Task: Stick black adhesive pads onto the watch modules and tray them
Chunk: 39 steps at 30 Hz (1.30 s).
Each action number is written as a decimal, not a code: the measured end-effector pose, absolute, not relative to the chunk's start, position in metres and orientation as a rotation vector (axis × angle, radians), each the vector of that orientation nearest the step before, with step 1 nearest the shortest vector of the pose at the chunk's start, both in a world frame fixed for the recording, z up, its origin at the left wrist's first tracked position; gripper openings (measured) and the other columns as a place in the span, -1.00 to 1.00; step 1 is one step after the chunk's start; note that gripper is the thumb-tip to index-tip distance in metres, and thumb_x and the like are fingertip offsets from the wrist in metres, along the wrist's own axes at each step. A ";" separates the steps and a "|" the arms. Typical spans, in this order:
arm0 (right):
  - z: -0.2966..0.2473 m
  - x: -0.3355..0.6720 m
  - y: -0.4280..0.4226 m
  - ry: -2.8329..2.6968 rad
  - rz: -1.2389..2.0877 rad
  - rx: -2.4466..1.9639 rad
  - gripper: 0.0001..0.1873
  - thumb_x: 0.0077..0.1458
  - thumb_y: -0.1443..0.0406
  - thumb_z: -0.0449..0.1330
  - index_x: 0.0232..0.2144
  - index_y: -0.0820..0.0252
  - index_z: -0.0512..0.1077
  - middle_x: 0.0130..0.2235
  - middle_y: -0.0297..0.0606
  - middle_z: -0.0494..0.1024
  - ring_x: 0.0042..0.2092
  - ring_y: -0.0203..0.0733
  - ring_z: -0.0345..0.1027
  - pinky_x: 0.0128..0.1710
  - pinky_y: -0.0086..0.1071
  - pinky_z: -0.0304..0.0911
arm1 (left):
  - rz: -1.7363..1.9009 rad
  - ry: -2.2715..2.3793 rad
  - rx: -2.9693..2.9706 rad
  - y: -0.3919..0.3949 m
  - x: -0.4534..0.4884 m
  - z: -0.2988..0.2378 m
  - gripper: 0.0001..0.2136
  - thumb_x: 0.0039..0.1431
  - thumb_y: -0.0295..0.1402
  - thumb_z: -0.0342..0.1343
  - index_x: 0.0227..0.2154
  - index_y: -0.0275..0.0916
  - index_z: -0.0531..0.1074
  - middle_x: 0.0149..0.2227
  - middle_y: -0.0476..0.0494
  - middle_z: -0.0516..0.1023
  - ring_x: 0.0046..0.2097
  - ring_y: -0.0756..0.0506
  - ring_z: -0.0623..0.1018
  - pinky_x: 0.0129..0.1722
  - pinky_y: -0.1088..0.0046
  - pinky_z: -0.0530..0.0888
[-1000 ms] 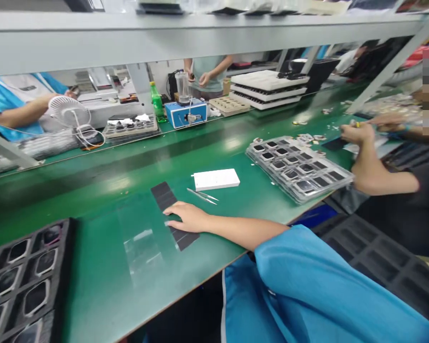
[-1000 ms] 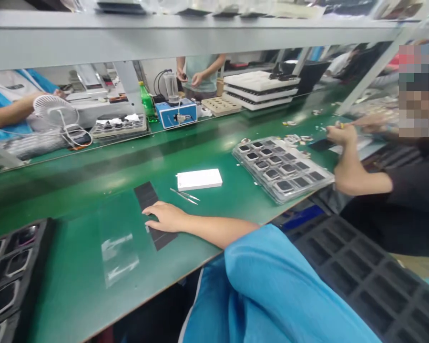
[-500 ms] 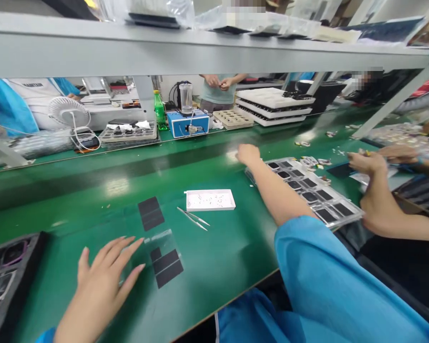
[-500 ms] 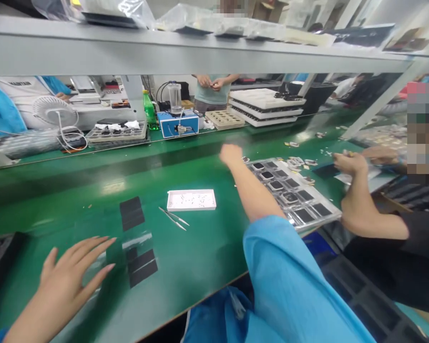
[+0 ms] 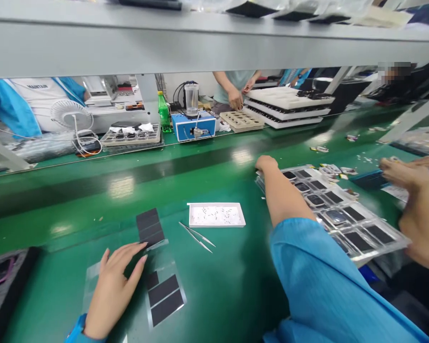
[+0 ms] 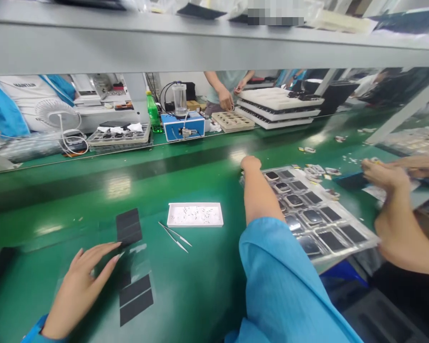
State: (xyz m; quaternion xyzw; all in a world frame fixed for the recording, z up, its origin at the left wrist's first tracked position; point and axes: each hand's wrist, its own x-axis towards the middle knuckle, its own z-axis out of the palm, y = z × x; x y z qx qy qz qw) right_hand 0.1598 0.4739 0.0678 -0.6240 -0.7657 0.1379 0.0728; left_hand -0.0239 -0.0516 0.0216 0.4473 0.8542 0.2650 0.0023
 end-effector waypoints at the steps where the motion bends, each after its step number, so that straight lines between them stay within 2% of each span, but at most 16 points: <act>1: 0.068 0.155 0.471 -2.328 0.407 -1.834 -0.77 0.00 0.39 0.23 -0.36 0.59 0.53 -0.26 0.25 0.52 -0.04 0.06 0.43 -0.02 -0.17 0.26 | 0.855 2.675 1.394 -0.052 -0.025 0.022 -0.70 0.19 -0.08 0.02 -0.12 0.00 0.53 -0.04 -0.11 0.60 0.04 -0.25 0.54 0.26 -0.17 0.12; 5: 0.075 0.132 0.444 -2.413 0.343 -1.594 -0.56 -0.16 0.43 0.32 -0.14 0.45 0.52 -0.15 0.10 0.55 -0.03 0.05 0.43 0.01 -0.20 0.30 | 0.998 2.631 1.384 -0.051 -0.026 0.025 -0.70 0.18 -0.07 0.04 -0.16 -0.05 0.55 -0.07 -0.12 0.61 0.00 -0.24 0.56 0.26 -0.09 0.19; 7: 0.080 0.122 0.418 -2.437 0.315 -1.425 -0.48 -0.13 0.41 0.31 -0.02 0.31 0.49 -0.03 0.00 0.52 0.01 0.02 0.41 0.07 -0.21 0.28 | 1.116 2.584 1.384 -0.050 -0.023 0.029 -0.70 0.17 -0.08 0.05 -0.18 -0.09 0.56 -0.09 -0.13 0.62 -0.01 -0.22 0.56 0.21 0.02 0.31; 9: 0.084 0.113 0.382 -2.410 0.351 -1.178 -0.44 -0.08 0.39 0.28 0.05 0.26 0.44 0.04 -0.07 0.49 0.02 -0.04 0.40 0.09 -0.24 0.28 | 1.234 2.522 1.351 -0.049 -0.018 0.036 -0.70 0.17 -0.08 0.06 -0.20 -0.12 0.56 -0.10 -0.15 0.61 -0.01 -0.20 0.55 0.13 0.13 0.41; 14: 0.088 0.106 0.256 -2.227 0.753 -0.463 -0.40 -0.09 0.37 0.28 0.07 0.25 0.38 0.03 -0.12 0.51 -0.07 -0.12 0.46 -0.02 -0.26 0.40 | 1.547 2.147 1.029 -0.046 -0.002 0.057 -0.62 0.10 -0.05 0.16 -0.16 -0.23 0.53 -0.12 -0.23 0.62 -0.03 -0.20 0.57 0.09 0.15 0.44; 17: 0.088 0.112 0.181 -2.246 0.956 -0.162 -0.36 -0.10 0.34 0.31 0.09 0.18 0.34 0.05 -0.17 0.52 -0.05 -0.14 0.47 0.01 -0.25 0.40 | 1.651 1.777 0.870 -0.041 0.003 0.067 -0.50 -0.01 -0.09 0.29 -0.05 -0.28 0.49 -0.10 -0.30 0.61 -0.02 -0.21 0.57 0.07 0.16 0.45; 19: 0.083 0.114 0.142 -2.276 1.053 -0.022 -0.35 -0.07 0.34 0.30 0.12 0.16 0.31 0.06 -0.18 0.51 0.00 -0.13 0.46 0.05 -0.25 0.39 | 1.694 1.577 0.828 -0.038 0.003 0.068 -0.42 -0.09 -0.15 0.37 0.02 -0.27 0.47 0.00 -0.32 0.57 0.05 -0.22 0.54 0.09 0.18 0.45; 23: 0.063 0.111 0.098 -2.304 0.989 0.013 -0.41 0.01 0.35 0.24 0.13 0.13 0.31 0.11 -0.17 0.47 0.08 -0.09 0.41 0.09 -0.21 0.36 | 1.821 1.368 0.754 -0.036 0.000 0.057 -0.33 -0.21 -0.24 0.44 0.06 -0.21 0.47 0.11 -0.29 0.49 0.11 -0.24 0.50 0.07 0.26 0.46; 28: 0.039 0.110 0.088 -2.210 0.837 0.100 -0.48 0.11 0.29 0.25 0.13 0.14 0.30 0.10 -0.11 0.46 0.10 -0.06 0.36 0.10 -0.13 0.33 | 1.862 1.287 0.624 -0.044 -0.005 0.039 -0.45 -0.17 -0.31 0.44 -0.02 -0.18 0.53 -0.03 -0.21 0.59 -0.06 -0.15 0.57 -0.11 0.39 0.53; 30: 0.036 0.112 0.089 -2.133 0.822 0.110 -0.64 0.14 0.30 0.23 0.02 0.13 0.39 0.06 -0.12 0.50 0.08 -0.08 0.37 0.08 -0.13 0.33 | 1.888 1.227 0.583 -0.045 -0.004 0.037 -0.51 -0.16 -0.33 0.44 -0.07 -0.17 0.56 -0.09 -0.18 0.60 -0.15 -0.09 0.58 -0.17 0.43 0.53; 33: 0.034 0.112 0.091 -2.109 0.799 0.076 -0.94 0.17 0.32 0.21 -0.27 0.11 0.47 -0.09 -0.20 0.58 -0.05 -0.11 0.43 0.00 -0.14 0.35 | 1.926 1.184 0.576 -0.044 -0.002 0.035 -0.55 -0.21 -0.40 0.45 -0.14 -0.17 0.58 -0.13 -0.14 0.60 -0.20 -0.04 0.57 -0.19 0.47 0.53; 35: 0.033 0.111 0.092 -2.142 0.814 0.073 -0.98 0.16 0.31 0.23 -0.34 0.12 0.48 -0.14 -0.22 0.60 -0.10 -0.13 0.46 -0.04 -0.16 0.35 | 1.938 1.195 0.606 -0.042 0.000 0.034 -0.53 -0.25 -0.45 0.46 -0.15 -0.16 0.58 -0.16 -0.10 0.59 -0.21 -0.02 0.56 -0.17 0.47 0.52; 39: 0.028 0.111 0.091 -2.144 0.840 0.055 -0.97 0.15 0.31 0.25 -0.33 0.12 0.51 -0.16 -0.23 0.62 -0.13 -0.15 0.49 -0.02 -0.17 0.34 | 1.966 1.249 0.697 -0.041 0.001 0.031 -0.52 -0.30 -0.48 0.47 -0.19 -0.18 0.57 -0.20 -0.08 0.58 -0.19 -0.02 0.55 -0.12 0.45 0.51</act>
